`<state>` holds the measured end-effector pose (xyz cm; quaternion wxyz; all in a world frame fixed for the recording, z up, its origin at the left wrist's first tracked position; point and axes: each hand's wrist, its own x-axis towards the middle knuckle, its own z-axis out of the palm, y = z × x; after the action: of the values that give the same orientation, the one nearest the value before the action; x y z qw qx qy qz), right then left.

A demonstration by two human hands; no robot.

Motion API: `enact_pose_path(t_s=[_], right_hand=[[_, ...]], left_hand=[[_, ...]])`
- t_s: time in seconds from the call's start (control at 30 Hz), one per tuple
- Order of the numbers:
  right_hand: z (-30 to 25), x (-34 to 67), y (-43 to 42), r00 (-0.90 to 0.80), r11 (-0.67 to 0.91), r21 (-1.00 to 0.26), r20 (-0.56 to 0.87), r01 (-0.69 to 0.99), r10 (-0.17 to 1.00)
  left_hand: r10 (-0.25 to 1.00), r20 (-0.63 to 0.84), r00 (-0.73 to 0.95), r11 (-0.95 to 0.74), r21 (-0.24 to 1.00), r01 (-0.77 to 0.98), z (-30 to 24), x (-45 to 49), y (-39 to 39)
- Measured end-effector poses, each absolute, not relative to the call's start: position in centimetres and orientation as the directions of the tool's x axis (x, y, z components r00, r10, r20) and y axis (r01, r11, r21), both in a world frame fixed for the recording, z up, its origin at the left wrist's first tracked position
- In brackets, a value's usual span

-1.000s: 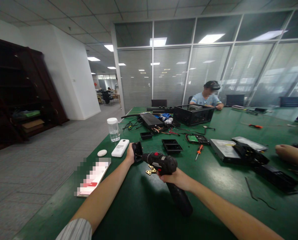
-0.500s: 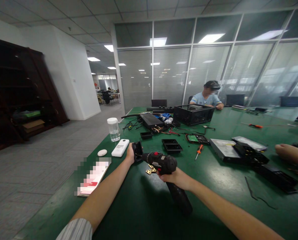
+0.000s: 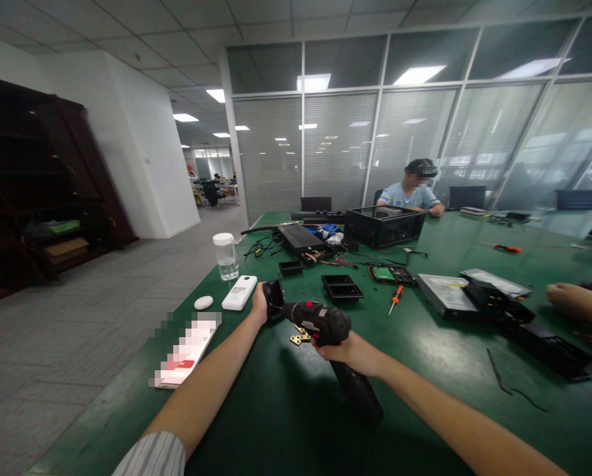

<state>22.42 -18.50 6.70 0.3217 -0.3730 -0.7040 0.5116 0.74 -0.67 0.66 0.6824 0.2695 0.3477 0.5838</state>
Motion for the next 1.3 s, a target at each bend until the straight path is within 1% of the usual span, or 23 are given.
enact_pose_path(t_s=[0.23,0.33,0.53,0.87,1.03,1.3], right_hand=[[6.8,22.4,-18.6,-0.483,0.174,-0.961,0.052,0.213,0.874],[7.1,22.3,-18.8,-0.483,0.163,-0.96,0.033,0.229,0.875],[6.7,22.3,-18.5,-0.476,0.163,-0.967,0.052,0.196,0.878],[6.6,22.5,-18.5,-0.483,0.176,-0.962,0.056,0.207,0.874],[6.3,22.6,-18.4,-0.487,0.191,-0.96,0.068,0.206,0.871],[6.1,22.7,-18.2,-0.506,0.187,-0.962,0.062,0.201,0.86]], left_hand=[[0.987,-0.121,0.103,0.158,0.783,-0.601,0.0,0.7,-0.2],[0.986,-0.14,0.088,0.164,0.777,-0.608,-0.3,0.6,0.0],[0.987,-0.147,0.063,0.154,0.768,-0.621,-0.2,0.6,0.0],[0.983,-0.168,0.074,0.178,0.781,-0.599,0.0,0.6,-0.2],[0.989,-0.126,0.078,0.147,0.772,-0.618,-0.2,0.4,0.0],[0.986,-0.13,0.106,0.168,0.779,-0.603,-0.9,0.2,0.8]])
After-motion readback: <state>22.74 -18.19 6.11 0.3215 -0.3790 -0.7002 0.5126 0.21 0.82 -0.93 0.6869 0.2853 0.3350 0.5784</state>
